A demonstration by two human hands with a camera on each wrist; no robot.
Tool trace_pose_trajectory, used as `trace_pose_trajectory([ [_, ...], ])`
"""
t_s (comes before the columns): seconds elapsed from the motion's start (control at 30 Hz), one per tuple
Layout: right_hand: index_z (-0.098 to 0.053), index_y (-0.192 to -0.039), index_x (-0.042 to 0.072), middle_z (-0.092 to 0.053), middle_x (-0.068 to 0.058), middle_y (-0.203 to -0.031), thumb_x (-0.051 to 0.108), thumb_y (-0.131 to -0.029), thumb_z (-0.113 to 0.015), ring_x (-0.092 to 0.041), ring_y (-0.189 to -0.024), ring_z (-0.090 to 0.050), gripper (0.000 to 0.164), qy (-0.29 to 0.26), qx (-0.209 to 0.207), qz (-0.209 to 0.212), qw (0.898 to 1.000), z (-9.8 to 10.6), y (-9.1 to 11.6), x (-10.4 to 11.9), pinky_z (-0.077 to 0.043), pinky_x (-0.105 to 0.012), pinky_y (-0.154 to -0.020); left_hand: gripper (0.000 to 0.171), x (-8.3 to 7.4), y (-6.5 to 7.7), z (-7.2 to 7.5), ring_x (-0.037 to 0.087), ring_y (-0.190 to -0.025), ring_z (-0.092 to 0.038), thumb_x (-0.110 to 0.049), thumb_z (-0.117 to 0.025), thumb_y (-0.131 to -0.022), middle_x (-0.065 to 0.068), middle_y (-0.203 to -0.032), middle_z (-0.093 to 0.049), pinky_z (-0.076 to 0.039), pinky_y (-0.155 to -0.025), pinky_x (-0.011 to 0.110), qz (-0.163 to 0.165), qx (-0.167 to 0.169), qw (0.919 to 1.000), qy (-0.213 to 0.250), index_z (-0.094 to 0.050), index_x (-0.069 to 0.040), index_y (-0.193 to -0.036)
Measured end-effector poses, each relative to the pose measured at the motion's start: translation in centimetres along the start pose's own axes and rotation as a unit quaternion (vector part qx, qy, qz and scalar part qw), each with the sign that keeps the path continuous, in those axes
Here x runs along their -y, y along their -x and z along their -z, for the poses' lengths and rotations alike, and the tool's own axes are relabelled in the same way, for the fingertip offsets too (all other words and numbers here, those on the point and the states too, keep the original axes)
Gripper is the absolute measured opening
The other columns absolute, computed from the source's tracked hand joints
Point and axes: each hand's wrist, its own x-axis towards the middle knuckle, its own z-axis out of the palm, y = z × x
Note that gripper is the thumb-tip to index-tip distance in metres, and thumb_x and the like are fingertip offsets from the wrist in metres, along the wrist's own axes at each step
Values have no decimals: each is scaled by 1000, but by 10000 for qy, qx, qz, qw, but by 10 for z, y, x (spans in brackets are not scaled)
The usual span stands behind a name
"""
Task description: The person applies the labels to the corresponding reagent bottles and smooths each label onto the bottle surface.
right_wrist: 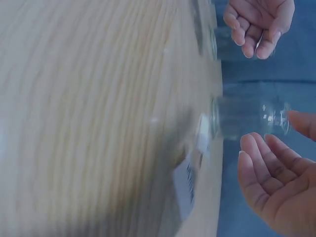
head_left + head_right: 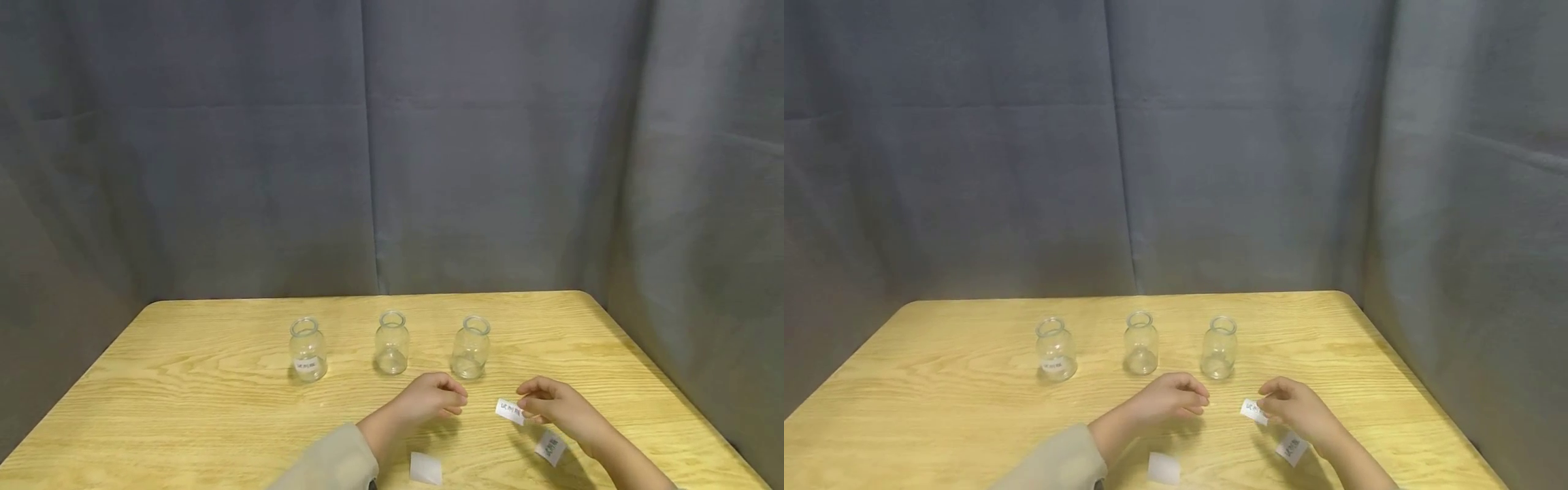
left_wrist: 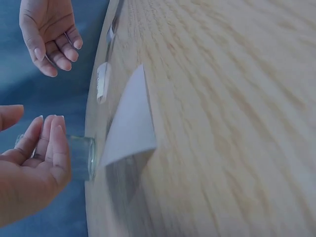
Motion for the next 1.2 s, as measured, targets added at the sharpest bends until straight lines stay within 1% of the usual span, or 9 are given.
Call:
trace_pose_trajectory([
  [0.13, -38, -108, -17, -51, -11, -88, 18, -86, -50, -21, -77, -48, 43, -85, 7, -219, 9997, 5, 0, -7, -42, -34, -69, 18, 1, -8, -8, 21, -84, -56, -12, -53, -83, 6, -98, -54, -46, -76, 36, 168, -71, 9998, 13, -55, 3, -93],
  [0.23, -39, -107, -17, -49, -8, -81, 18, -86, -50, -19, -73, -47, 42, -115, -35, -407, 9991, 6, -3, -12, -43, -33, -67, 15, 3, -14, -15, 21, -81, -56, -9, -55, -81, 6, -95, -53, -47, -74, 34, 305, -254, 9992, 25, -55, 2, -91],
  [0.33, -41, -106, -17, -51, -9, -81, 17, -84, -51, -20, -72, -50, 41, -1, -307, -685, 9972, 5, -7, -15, -44, -33, -67, 15, 7, -20, -22, 21, -79, -56, -6, -57, -79, 6, -92, -54, -48, -71, 32, 411, -447, 9981, 58, -55, 3, -91],
  [0.47, -45, -102, -15, -52, -10, -81, 11, -83, -51, -19, -69, -51, 33, 71, -755, -1107, 9910, 2, -11, -16, -46, -31, -63, 20, 8, -27, -28, 22, -78, -56, -4, -57, -79, 8, -89, -55, -48, -71, 30, 481, -526, 9974, -59, -54, 6, -95],
  [0.6, -47, -96, -13, -50, -10, -76, 6, -82, -48, -18, -65, -50, 24, -90, -937, -1409, 9855, -1, -15, -16, -46, -30, -59, 19, 7, -32, -34, 20, -75, -57, -3, -58, -78, 6, -84, -55, -48, -68, 28, 572, -619, 9963, -182, -54, 5, -94],
  [0.77, -48, -95, -13, -50, -12, -79, 6, -81, -49, -19, -66, -52, 23, -139, -1016, -1561, 9824, -3, -18, -16, -48, -31, -60, 17, 8, -39, -42, 17, -70, -56, 0, -59, -76, 4, -81, -53, -48, -64, 26, 704, -917, 9933, -28, -55, 3, -92],
  [0.93, -46, -95, -12, -50, -13, -80, 5, -81, -49, -20, -67, -52, 22, -231, -1133, -1606, 9802, -5, -20, -14, -48, -32, -61, 12, 8, -45, -49, 16, -66, -55, 0, -58, -75, 4, -77, -52, -48, -62, 25, 812, -1232, 9889, 177, -56, 2, -86],
  [1.07, -43, -96, -12, -50, -13, -81, 5, -82, -47, -20, -68, -51, 22, -456, -1051, -1569, 9809, -5, -22, -16, -48, -31, -62, 7, 7, -47, -53, 17, -65, -56, 1, -56, -74, 4, -75, -53, -49, -60, 25, 847, -1388, 9861, 332, -57, 2, -81],
  [1.2, -43, -97, -12, -50, -11, -79, 5, -83, -47, -17, -66, -50, 23, -615, -916, -1520, 9822, -7, -24, -18, -47, -26, -60, 6, 9, -49, -57, 13, -59, -54, 2, -56, -72, 4, -69, -52, -48, -56, 23, 853, -1513, 9841, 359, -58, 1, -77],
])
